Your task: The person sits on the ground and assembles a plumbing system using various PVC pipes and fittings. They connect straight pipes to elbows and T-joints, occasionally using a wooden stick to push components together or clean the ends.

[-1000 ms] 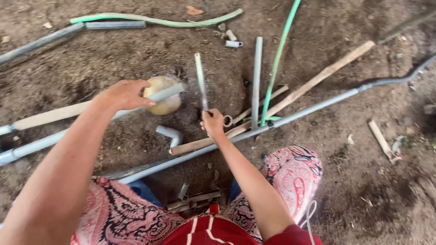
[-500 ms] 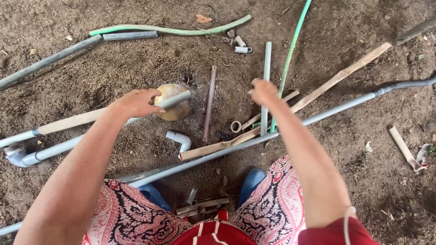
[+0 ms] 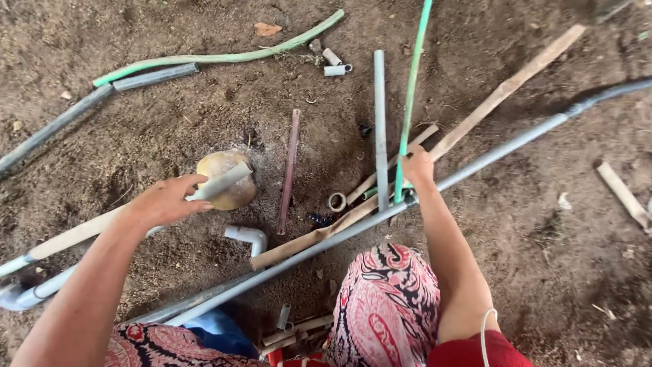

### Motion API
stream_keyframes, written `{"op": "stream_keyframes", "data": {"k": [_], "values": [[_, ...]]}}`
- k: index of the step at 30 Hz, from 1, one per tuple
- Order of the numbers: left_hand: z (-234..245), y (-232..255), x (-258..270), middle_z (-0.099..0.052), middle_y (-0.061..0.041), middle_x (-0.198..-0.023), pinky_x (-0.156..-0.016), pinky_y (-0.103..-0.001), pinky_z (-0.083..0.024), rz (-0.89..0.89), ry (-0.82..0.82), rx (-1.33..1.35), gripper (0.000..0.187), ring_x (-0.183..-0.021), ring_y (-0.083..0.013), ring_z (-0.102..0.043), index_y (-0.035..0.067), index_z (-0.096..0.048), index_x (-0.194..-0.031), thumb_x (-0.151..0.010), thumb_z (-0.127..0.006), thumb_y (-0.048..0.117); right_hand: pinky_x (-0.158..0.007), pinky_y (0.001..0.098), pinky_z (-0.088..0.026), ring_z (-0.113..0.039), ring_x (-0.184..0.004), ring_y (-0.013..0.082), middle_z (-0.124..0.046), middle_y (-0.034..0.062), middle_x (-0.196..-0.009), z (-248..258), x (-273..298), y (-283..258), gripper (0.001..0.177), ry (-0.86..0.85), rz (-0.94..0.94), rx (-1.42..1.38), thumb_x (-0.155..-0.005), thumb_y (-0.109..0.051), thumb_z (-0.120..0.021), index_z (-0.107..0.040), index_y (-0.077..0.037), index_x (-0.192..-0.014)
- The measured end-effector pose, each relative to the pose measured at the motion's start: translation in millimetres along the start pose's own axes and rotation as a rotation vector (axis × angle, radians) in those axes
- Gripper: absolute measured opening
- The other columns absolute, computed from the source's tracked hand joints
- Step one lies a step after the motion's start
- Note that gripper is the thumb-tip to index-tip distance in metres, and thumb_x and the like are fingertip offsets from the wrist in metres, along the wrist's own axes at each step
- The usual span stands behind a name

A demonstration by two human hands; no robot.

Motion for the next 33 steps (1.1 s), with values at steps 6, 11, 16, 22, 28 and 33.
{"op": "stream_keyframes", "data": {"k": [6,11,16,22,28,33], "values": [[5.8,8.2,-4.5,-0.049,-0.008,-0.137,-0.107,-0.042,-0.041,0.025,-0.079,-0.041,0.064,-0.123,-0.0256,-0.052,0.025,-0.034,-0.141,-0.084,-0.061,0.036,-0.046,0.0211,-0.043,-0.044,-0.053,0.0104,-0.057,0.0126,-0.091,-20.4,-12.3,6.9,0.050,-0.105,-0.312,-0.154,-0.093,-0.012,-0.060,-0.032,-0.008,-0.134],[4.8,22.5,-10.4,-0.056,-0.006,-0.130,-0.096,-0.039,-0.051,0.029,-0.101,-0.028,0.061,-0.110,-0.0231,-0.061,0.026,-0.034,-0.141,-0.086,-0.060,0.034,-0.077,0.0467,-0.053,-0.059,-0.097,0.0375,-0.055,0.0199,-0.113,-44.3,-31.0,25.9,0.045,-0.117,-0.315,0.009,-0.089,-0.011,-0.057,-0.031,-0.008,-0.125],[7.5,24.5,-6.5,-0.059,-0.004,-0.128,-0.074,-0.030,-0.057,0.051,-0.116,-0.049,0.060,-0.065,-0.0175,-0.066,0.028,-0.036,-0.140,-0.086,-0.062,0.033,-0.067,0.0376,-0.053,-0.059,-0.084,0.0253,-0.058,0.0124,-0.103,-38.3,-31.8,17.3,0.060,-0.115,-0.378,-0.155,-0.081,-0.007,-0.055,-0.031,-0.011,-0.136],[6.4,21.9,-18.1,-0.051,-0.005,-0.135,-0.103,-0.041,-0.046,0.144,-0.146,0.008,0.061,-0.110,-0.0252,-0.063,0.030,-0.032,-0.142,-0.087,-0.058,0.030,-0.069,0.0200,-0.056,-0.059,-0.074,0.0117,-0.059,0.0115,-0.104,-10.5,-38.4,16.9,0.033,0.096,-0.396,-0.549,-0.091,-0.004,-0.057,-0.046,-0.007,-0.122],[4.9,25.6,-25.7,-0.056,-0.009,-0.129,-0.093,-0.039,-0.055,0.037,-0.122,-0.094,0.061,-0.103,-0.0252,-0.066,0.028,-0.032,-0.143,-0.087,-0.055,0.036,-0.092,0.0441,-0.047,-0.052,-0.103,0.0277,-0.045,0.0216,-0.125,-5.4,-34.0,-8.2,0.047,0.220,-0.094,0.221,-0.093,-0.014,-0.052,-0.034,-0.005,-0.136],[15.7,38.2,-14.1,-0.058,-0.004,-0.129,-0.091,-0.041,-0.048,0.168,-0.146,-0.046,0.060,-0.103,-0.0256,-0.066,0.030,-0.036,-0.141,-0.086,-0.057,0.037,-0.087,0.0499,-0.045,-0.050,-0.110,0.0377,-0.038,0.0197,-0.132,-77.9,-24.1,0.9,0.066,-0.112,-0.106,-0.167,-0.088,-0.041,-0.056,-0.032,-0.003,-0.136]]}}
Point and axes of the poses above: each hand's wrist, its own x-axis away from the middle knuckle, its own z-axis out of the back of the hand, y = z × x, the point moved 7 cm from there along -x, towards the middle knuckle
